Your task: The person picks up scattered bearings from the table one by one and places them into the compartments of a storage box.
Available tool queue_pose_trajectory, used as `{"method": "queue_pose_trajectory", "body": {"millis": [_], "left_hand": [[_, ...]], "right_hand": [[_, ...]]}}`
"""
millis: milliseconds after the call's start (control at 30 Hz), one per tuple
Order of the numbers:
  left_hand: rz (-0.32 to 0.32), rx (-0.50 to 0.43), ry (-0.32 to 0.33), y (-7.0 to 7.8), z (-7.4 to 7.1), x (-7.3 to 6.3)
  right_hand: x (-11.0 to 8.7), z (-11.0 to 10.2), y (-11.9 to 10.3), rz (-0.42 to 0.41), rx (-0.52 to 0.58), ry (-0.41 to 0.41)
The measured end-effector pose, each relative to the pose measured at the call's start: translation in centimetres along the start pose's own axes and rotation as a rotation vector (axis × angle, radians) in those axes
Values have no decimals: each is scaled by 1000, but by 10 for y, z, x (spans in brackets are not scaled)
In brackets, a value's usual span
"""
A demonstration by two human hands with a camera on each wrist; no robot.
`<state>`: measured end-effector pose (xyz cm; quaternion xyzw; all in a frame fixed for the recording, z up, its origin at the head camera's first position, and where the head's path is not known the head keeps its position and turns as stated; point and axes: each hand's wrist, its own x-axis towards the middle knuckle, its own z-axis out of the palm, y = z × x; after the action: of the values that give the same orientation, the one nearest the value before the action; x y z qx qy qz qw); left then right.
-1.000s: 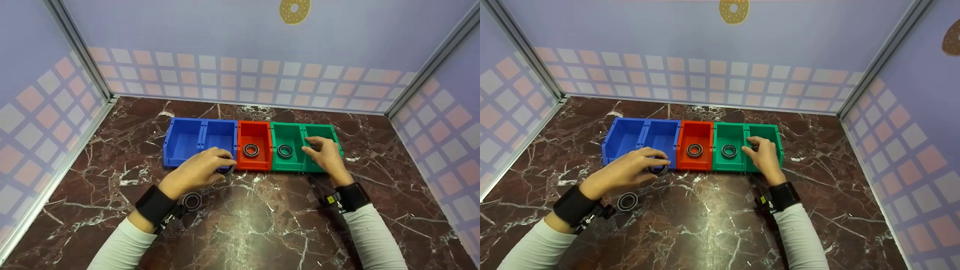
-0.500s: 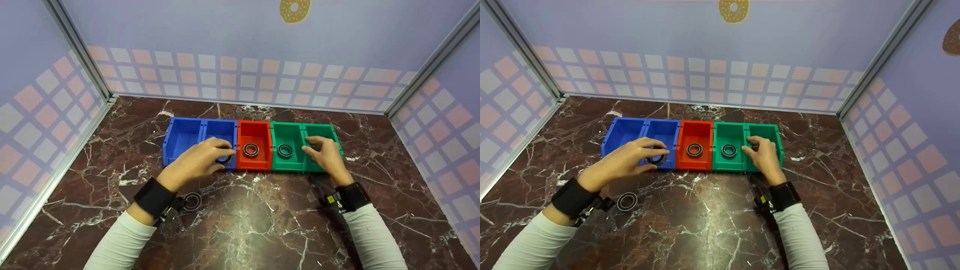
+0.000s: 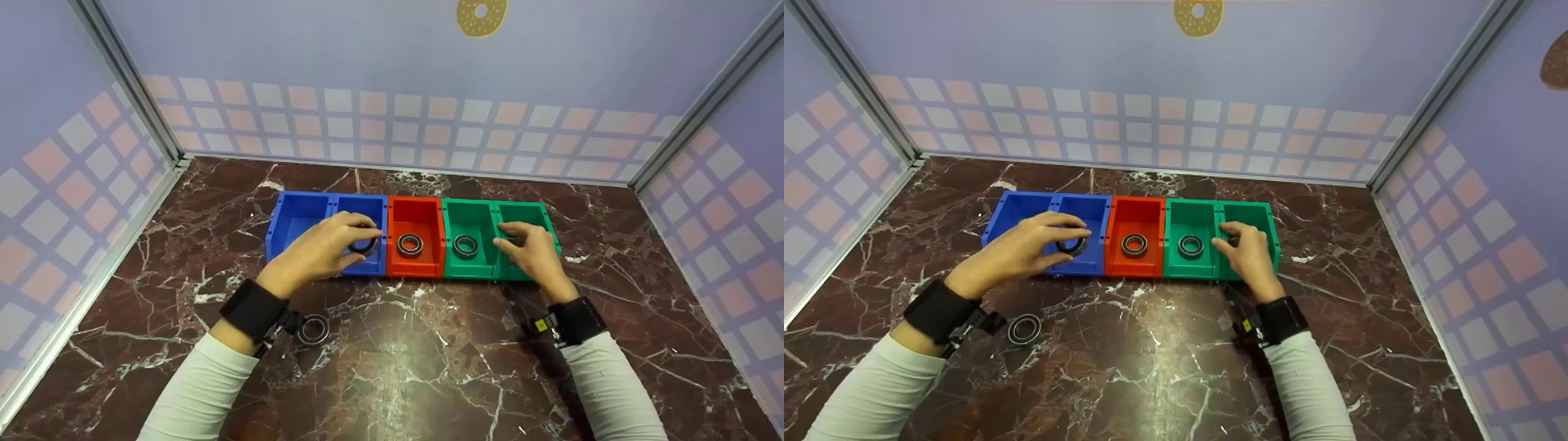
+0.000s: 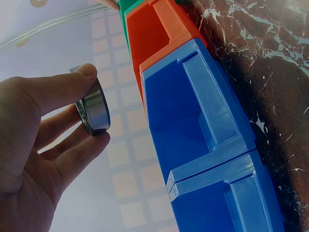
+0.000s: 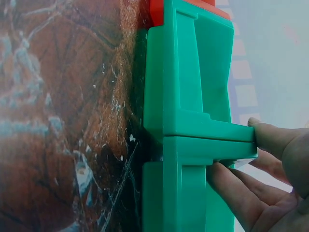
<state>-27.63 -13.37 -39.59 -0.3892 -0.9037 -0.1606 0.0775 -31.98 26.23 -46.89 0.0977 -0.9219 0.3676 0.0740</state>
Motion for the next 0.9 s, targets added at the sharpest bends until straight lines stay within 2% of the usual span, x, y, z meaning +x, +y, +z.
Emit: {"method": "queue_pose_trajectory", "body": {"millis": [467, 900], "left_hand": [[-111, -27, -1, -20, 1, 10], [-136, -45, 20, -34, 9, 21]], "right_hand": [[1, 0, 0, -1, -10, 15], [0, 0, 0, 0, 13, 3]]}}
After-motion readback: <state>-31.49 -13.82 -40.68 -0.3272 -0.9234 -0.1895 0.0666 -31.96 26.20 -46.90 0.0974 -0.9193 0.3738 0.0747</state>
